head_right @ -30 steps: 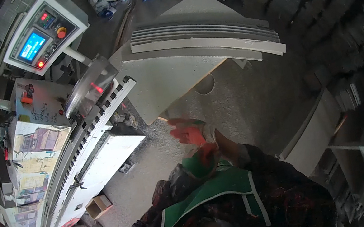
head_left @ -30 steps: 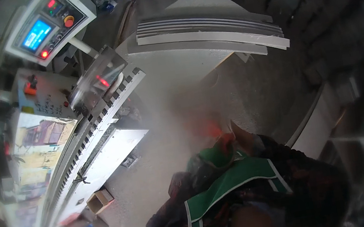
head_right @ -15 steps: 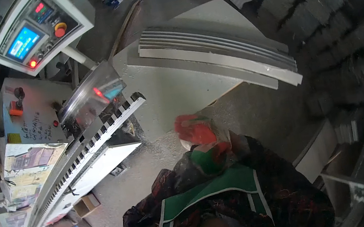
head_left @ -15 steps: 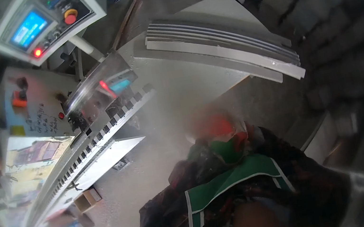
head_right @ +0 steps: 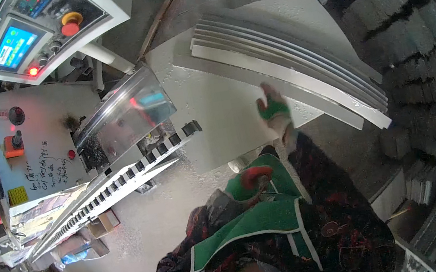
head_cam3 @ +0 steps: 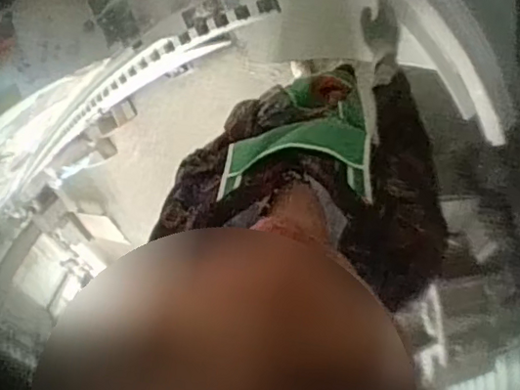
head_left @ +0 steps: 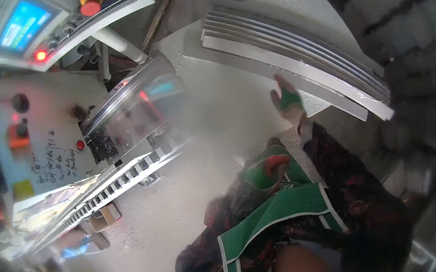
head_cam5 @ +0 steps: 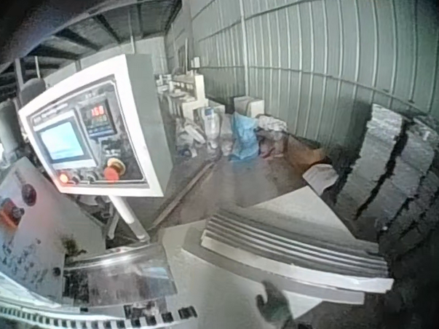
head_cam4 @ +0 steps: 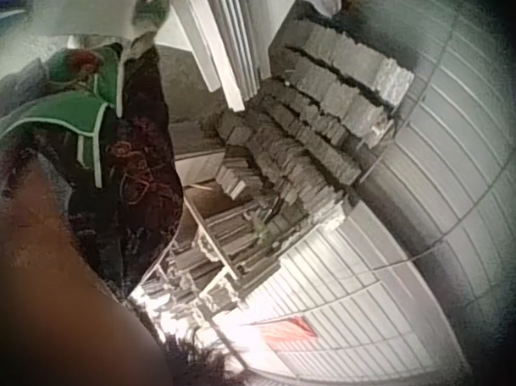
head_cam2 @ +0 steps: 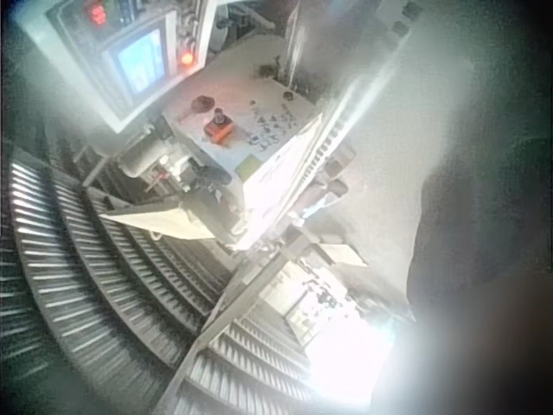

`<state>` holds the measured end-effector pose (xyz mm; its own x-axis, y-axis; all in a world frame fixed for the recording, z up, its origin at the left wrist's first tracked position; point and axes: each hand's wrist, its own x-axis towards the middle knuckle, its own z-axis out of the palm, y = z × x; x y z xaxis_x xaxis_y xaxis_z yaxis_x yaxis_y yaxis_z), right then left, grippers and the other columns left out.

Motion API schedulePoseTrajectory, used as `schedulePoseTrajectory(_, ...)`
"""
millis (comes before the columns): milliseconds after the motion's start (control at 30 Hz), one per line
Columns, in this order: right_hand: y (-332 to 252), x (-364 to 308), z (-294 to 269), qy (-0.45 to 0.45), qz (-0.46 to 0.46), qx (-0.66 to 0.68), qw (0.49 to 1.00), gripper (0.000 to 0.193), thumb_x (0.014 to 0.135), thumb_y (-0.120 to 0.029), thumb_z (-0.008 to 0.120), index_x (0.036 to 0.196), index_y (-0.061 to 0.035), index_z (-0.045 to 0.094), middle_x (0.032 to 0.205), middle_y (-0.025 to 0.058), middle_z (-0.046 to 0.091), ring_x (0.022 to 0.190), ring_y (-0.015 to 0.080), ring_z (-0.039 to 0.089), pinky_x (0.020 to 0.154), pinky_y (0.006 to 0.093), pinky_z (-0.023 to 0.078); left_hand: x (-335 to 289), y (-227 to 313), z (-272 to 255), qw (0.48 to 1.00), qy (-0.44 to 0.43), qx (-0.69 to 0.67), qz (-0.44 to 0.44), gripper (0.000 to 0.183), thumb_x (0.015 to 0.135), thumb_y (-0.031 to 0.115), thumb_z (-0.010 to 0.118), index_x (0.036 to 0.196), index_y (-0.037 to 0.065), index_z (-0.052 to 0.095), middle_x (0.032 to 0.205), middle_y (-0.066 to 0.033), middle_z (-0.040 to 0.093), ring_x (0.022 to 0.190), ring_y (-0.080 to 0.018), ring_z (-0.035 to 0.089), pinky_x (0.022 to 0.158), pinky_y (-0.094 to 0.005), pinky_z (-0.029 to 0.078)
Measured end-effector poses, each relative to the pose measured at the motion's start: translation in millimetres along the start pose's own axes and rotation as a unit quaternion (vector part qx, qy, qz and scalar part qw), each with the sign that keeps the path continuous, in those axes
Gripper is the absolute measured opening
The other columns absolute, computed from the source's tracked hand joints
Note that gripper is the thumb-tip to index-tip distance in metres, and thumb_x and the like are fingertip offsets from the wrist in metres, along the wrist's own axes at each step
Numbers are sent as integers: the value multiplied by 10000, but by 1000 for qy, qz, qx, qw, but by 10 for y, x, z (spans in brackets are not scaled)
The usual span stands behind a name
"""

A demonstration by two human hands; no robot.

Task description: Feed long metal or plastic strips into a processing machine one by one.

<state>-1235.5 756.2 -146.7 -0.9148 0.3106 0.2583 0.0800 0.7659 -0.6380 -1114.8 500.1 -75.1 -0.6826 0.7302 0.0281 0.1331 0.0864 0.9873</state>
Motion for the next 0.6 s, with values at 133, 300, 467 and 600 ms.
schedulePoseTrajectory(133, 622, 451, -181, -99, -27, -245, 964, 680, 910, -359, 633, 1494, -65, 448, 1483, 224, 501, 1300, 423, 534, 1076, 510, 449, -29, 251, -307, 958, 56, -157, -232, 279, 1048, 228, 612, 1247, 35, 646, 1027, -76, 710, 862, -176, 679, 763, -334, 560)
schedulePoseTrajectory(300, 367, 510, -303, -211, -30, -315, 925, 727, 863, -406, 679, 1476, -77, 468, 1387, 187, 547, 1273, 378, 552, 1045, 480, 464, -185, 183, -588, 891, 63, -188, -408, 304, 1044, 202, 627, 1291, 26, 629, 1062, -79, 700, 937, -158, 663, 831, -331, 555)
schedulePoseTrajectory(467, 390, 546, -405, -219, -12, -299, 929, 667, 840, -430, 707, 1419, -153, 526, 1282, 129, 594, 1240, 336, 569, 1015, 471, 471, 67, 444, -215, 934, 233, -202, -179, 341, 1028, 123, 644, 1349, 16, 599, 1136, -108, 691, 968, -184, 668, 846, -348, 561)
schedulePoseTrajectory(600, 633, 545, -396, -290, -65, -318, 900, 742, 835, -437, 721, 1467, -123, 489, 1312, 167, 597, 1172, 364, 608, 966, 488, 501, 23, 45, -52, 899, 218, -295, -240, 368, 1034, 111, 631, 1383, 10, 570, 1187, -130, 685, 1024, -200, 678, 912, -361, 568)
